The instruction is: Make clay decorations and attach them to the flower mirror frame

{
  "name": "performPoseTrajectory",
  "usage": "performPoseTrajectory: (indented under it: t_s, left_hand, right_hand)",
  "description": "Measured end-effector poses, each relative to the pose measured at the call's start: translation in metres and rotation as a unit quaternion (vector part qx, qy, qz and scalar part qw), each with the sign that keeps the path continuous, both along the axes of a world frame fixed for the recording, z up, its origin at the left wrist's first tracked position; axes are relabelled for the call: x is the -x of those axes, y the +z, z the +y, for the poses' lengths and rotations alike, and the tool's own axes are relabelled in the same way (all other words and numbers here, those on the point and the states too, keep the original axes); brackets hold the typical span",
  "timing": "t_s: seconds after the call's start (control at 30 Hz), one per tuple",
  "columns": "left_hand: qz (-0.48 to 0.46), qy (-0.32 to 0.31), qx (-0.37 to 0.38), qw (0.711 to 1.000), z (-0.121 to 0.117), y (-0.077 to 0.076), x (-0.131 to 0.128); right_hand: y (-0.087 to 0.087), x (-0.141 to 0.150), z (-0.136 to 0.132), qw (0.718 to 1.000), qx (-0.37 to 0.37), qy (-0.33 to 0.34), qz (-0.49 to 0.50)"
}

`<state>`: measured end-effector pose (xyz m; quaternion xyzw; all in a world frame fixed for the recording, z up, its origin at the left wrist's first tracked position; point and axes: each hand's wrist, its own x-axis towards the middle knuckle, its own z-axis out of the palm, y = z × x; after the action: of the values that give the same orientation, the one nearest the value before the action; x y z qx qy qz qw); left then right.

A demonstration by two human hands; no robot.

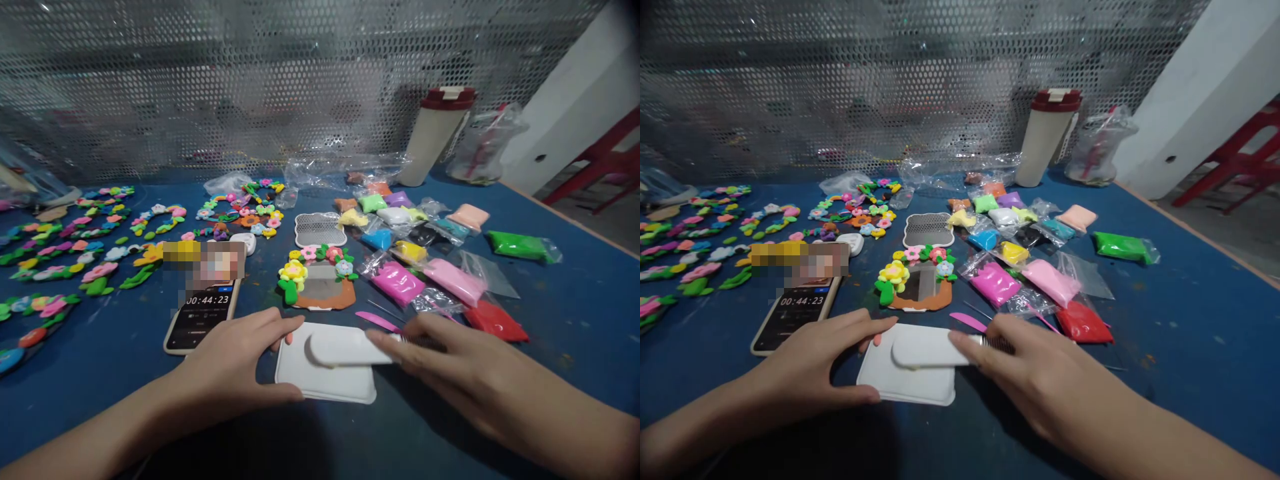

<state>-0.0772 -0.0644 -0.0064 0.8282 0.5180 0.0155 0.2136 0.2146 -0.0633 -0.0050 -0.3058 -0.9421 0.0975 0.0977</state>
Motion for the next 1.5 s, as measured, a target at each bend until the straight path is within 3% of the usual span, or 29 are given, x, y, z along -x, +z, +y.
performPoseTrajectory:
  t_s: [0.4, 0.5, 0.7, 0.83, 0.97, 1.1, 1.27, 1.37, 1.5]
  left_hand:
    - [0.004, 0.001, 0.006, 1.000, 0.000, -0.001, -0.001]
    - [0.004, 0.004, 0.008, 1.000, 0.001, 0.000, -0.001]
    - [0.004, 0.003, 0.007, 1.000, -0.001, 0.001, 0.000]
    - [0.002, 0.000, 0.007, 1.000, 0.000, 0.000, 0.000]
    - [0.010, 0.003, 0.013, 1.000, 0.001, -0.001, 0.000]
    - [0.015, 0.004, 0.020, 1.000, 0.001, -0.001, 0.001]
    - [0.015, 0.005, 0.026, 1.000, 0.001, -0.002, 0.001]
    - [0.012, 0.001, 0.025, 1.000, 0.001, -0.001, 0.000]
    - [0.005, 0.000, 0.016, 1.000, 0.000, 0.000, 0.000]
  right_hand:
    - [-0.002, 0.002, 0.004, 1.000, 0.002, 0.025, -0.009]
    - [-0.004, 0.001, 0.010, 1.000, 0.016, -0.021, -0.001]
    - [-0.001, 0.000, 0.020, 0.988, 0.137, -0.073, 0.016]
    - [0.003, -0.002, 0.020, 0.981, 0.156, -0.107, 0.039]
    - [0.005, -0.003, 0.016, 0.982, 0.145, -0.107, 0.056]
    - [0.002, -0.001, 0.010, 0.988, 0.150, -0.032, 0.029]
    - [-0.009, 0.002, 0.010, 0.997, 0.067, -0.021, 0.017]
    - [-0.011, 0.002, 0.010, 0.998, 0.059, 0.013, -0.009]
    - [-0.012, 0.002, 0.010, 1.000, 0.021, -0.019, 0.013]
